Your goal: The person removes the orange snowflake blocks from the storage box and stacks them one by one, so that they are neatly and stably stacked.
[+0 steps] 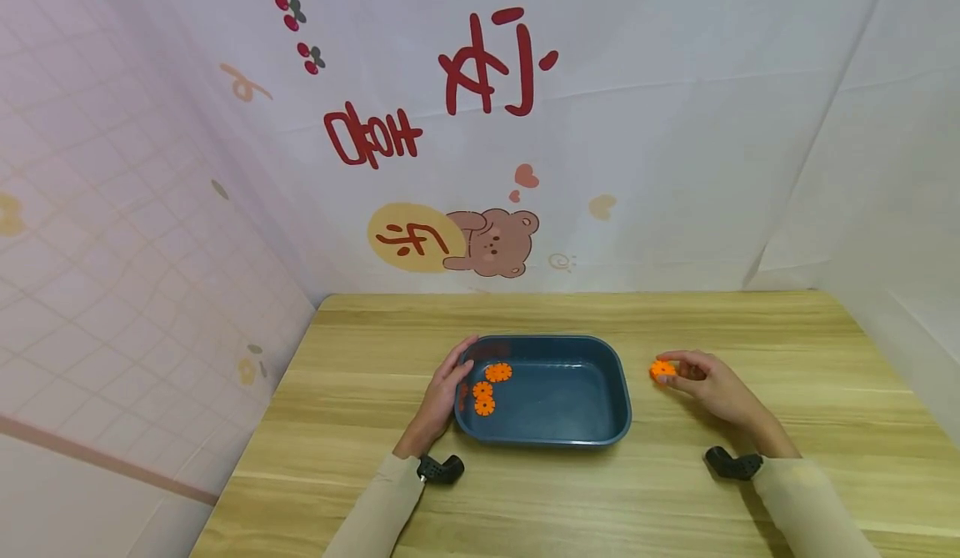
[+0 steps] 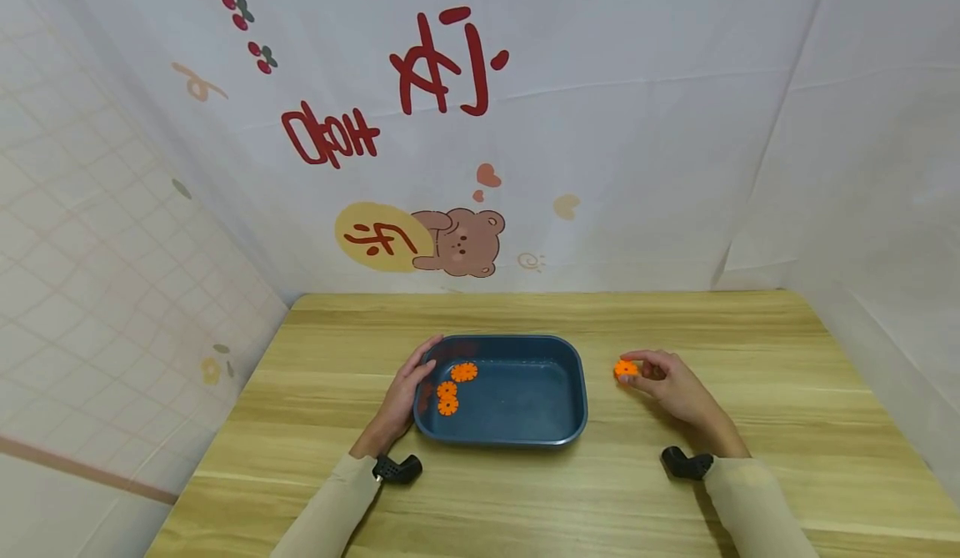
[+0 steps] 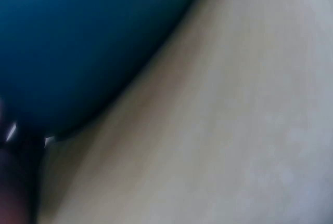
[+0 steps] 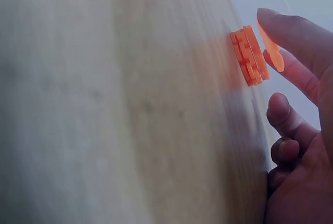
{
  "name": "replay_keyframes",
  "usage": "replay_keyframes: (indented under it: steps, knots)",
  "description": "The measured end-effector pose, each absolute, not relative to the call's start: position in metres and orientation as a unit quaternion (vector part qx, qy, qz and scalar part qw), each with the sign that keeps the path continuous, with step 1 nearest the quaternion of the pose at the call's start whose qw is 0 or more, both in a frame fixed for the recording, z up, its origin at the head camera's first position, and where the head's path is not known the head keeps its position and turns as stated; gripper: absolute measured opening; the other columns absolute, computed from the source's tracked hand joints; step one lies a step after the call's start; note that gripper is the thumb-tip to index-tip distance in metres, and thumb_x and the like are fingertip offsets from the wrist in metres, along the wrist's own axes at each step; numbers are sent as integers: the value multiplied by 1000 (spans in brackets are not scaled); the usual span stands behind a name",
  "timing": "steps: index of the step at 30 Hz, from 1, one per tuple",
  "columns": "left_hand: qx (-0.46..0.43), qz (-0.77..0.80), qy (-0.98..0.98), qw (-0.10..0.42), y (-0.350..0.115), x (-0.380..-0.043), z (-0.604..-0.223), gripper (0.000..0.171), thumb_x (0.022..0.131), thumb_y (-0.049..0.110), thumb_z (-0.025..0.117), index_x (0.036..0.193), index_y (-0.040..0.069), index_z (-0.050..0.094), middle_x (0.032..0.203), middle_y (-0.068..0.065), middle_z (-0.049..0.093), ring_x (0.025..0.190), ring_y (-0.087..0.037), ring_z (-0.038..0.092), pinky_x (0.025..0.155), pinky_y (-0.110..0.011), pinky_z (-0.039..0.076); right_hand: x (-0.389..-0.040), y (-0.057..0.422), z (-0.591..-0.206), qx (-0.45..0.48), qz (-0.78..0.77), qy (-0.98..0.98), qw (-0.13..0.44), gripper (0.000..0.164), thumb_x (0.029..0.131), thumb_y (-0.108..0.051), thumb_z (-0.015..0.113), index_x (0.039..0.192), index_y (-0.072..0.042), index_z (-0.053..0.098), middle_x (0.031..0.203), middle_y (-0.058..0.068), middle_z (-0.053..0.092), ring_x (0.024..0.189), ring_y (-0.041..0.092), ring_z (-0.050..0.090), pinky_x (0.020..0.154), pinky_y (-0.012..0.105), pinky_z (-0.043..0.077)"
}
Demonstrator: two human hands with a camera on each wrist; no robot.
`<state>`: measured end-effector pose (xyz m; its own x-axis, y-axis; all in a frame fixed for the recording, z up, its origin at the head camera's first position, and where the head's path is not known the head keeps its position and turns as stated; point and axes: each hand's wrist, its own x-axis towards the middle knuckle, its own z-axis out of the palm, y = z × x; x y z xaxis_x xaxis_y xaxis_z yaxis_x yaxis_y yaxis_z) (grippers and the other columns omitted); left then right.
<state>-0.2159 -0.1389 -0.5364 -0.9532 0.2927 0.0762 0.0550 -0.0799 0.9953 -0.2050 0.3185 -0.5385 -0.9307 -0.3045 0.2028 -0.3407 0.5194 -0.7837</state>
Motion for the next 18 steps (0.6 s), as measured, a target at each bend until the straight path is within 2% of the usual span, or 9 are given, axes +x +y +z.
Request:
replay_keyframes:
  steps: [4,8,14,18]
  knots:
    - [136,727,669,80,-139,-216,-537,52,107,23,41,155,5,31,162,-11,27,144,-28,31,115,-38,29,-205,318,-539,189,451,-872,21,34,88,-6,73,121,-2,67,84,2,56,72,11,46,61,24,38]
    - [136,727,668,82,-139,-216,-537,52,107,24,42,155,7,32,162,-10,28,144,-26,30,116,-40,27,-206,318,-541,187,442,-877,19,35,88,-4,72,123,-2,66,86,2,57,73,10,45,61,24,38]
    - [135,723,673,82,-139,-217,-538,51,107,23,41,155,8,33,161,-8,29,144,-24,31,114,-33,30,-208,318,-546,186,438,-879,18,34,89,0,70,123,0,65,86,5,55,74,12,45,61,24,38]
    - [139,727,668,81,-140,-218,-539,52,107,26,42,155,7,33,162,-11,27,144,-23,30,117,-38,26,-209,317,-544,192,437,-878,21,33,89,-1,70,122,0,66,83,3,53,72,12,45,60,25,37]
